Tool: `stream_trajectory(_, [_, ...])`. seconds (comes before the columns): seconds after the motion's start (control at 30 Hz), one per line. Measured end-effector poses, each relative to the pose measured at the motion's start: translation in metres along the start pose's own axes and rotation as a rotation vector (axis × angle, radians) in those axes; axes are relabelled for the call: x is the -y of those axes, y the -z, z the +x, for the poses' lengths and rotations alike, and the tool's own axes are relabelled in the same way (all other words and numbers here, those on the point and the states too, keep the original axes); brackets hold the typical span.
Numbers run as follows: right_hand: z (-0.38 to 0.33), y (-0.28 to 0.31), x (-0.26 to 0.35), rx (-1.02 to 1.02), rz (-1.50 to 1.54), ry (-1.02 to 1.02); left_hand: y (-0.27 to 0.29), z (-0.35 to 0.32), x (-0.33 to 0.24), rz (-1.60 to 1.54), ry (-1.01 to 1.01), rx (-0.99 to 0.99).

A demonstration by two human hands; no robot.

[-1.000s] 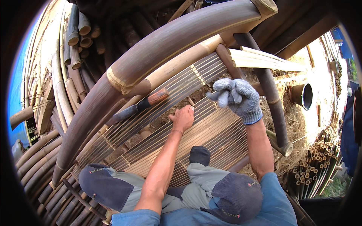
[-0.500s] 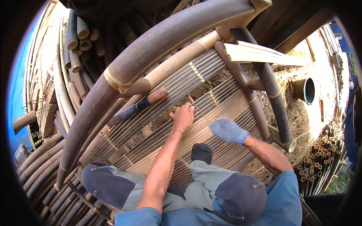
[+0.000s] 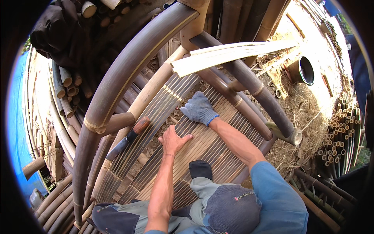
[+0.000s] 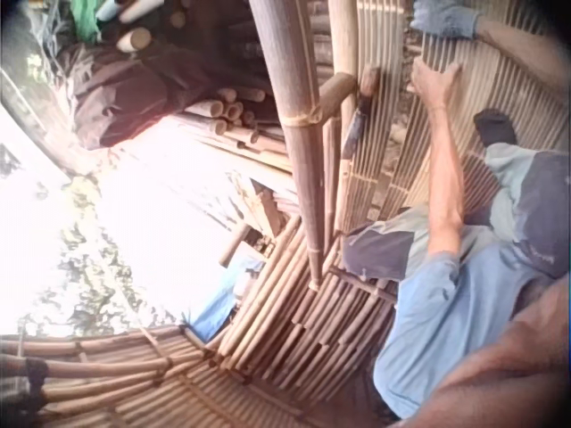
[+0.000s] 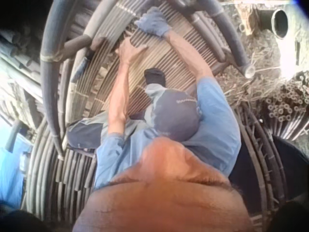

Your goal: The person weaves thin bamboo strips on a large bamboo loom, using gloved hands to interlace the strips and a wooden tool to press them into place. The person occasionally uses a saw to cut a bamboo piece.

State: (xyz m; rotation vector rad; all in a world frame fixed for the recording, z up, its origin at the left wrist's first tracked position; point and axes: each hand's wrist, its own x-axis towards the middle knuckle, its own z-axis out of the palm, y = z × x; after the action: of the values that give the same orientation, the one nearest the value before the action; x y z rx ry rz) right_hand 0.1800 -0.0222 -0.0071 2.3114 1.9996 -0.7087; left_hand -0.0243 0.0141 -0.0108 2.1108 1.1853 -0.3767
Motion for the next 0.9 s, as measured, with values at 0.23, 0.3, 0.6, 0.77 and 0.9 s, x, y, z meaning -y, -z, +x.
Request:
stream_trajectory(0.23, [0.009, -0.007, 0.014, -0.044, -0.029, -0.059, 0.006, 0.002, 0.010, -0.082, 0.021, 0.053])
stream_trajectory(0.3, [0.014, -0.002, 0.016, 0.050, -0.061, -0.122, 0.006, 0.002, 0.010, -0.085, 0.031, 0.094])
stream_trajectory(0.6, [0.011, -0.033, 0.006, -0.694, 0.119, 0.069, -0.006, -0.018, 0.027, -0.315, -0.171, -0.408])
stream_trajectory(0.77, [0.013, -0.043, 0.011, -0.753, 0.157, 0.022, 0.013, -0.078, 0.122, -0.060, 0.072, -0.880])
stream_trajectory(0.9, [0.013, -0.046, 0.000, -0.703, 0.086, 0.036, 0.048, -0.136, 0.227, 0.193, 0.209, -0.827])
